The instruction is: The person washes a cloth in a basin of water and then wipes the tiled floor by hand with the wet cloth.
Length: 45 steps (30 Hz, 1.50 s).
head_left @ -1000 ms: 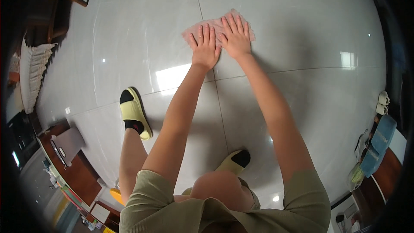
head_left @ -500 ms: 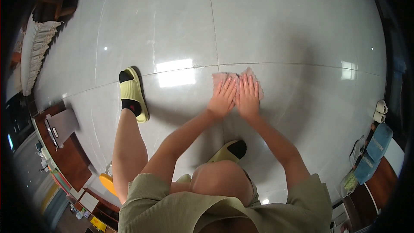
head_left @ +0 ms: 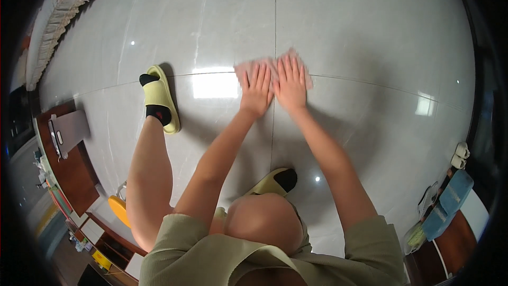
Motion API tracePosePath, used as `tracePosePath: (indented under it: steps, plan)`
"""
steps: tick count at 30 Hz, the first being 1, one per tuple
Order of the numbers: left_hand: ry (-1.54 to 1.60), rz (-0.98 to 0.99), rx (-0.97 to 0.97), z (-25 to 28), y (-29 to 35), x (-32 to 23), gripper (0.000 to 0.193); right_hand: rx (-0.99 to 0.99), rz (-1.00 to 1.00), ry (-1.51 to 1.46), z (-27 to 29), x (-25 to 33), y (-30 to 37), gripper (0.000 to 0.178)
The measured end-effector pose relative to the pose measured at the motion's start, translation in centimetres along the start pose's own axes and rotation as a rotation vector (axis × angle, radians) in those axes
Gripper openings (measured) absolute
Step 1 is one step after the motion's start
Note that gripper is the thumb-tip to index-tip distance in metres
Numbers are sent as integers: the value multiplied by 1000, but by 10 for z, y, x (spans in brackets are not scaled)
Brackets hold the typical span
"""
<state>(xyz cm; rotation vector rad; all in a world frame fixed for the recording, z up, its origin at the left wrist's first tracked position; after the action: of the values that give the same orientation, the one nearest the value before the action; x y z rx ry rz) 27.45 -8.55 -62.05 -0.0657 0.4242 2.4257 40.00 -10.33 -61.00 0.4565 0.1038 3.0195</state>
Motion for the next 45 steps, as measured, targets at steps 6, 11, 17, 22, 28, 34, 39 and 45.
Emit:
tracePosePath:
  steps: [6,11,17,22,28,34,39,45]
  plan:
    - [-23,-81,80,-35,118,-48,70,59,211,-127,-7,12,123,57]
    - [-136,-448,239,-18,95,-18,74,80,188,-135,-1,25,128,56]
    - [-142,-426,109,16,13,21,69,-1,29,-39,-2,23,31,58]
    - [-148,-373,8,26,-26,46,64,-52,-26,49,-3,27,-14,57]
    - [-272,-449,353,16,19,33,65,-16,-60,20,-18,39,48,56]
    - [-87,-637,291,-15,124,28,67,34,-36,-31,-36,83,151,56]
    - [140,-669,156,-21,147,31,68,196,39,-47,-16,82,165,60]
    - [77,-571,251,-17,135,32,70,226,214,-87,1,72,132,69]
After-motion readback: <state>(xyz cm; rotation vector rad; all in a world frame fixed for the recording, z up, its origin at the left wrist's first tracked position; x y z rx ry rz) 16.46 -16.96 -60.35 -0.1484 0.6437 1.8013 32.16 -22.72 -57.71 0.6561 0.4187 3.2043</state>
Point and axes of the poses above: each hand's wrist, its own y-axis away from the middle knuckle, its own z-axis out of the back of the hand, x = y × z, the point moved 3 cm from there along -y, towards the middle knuckle, and after that the axes turned 7 degrees about x, right-handed, at the moved point
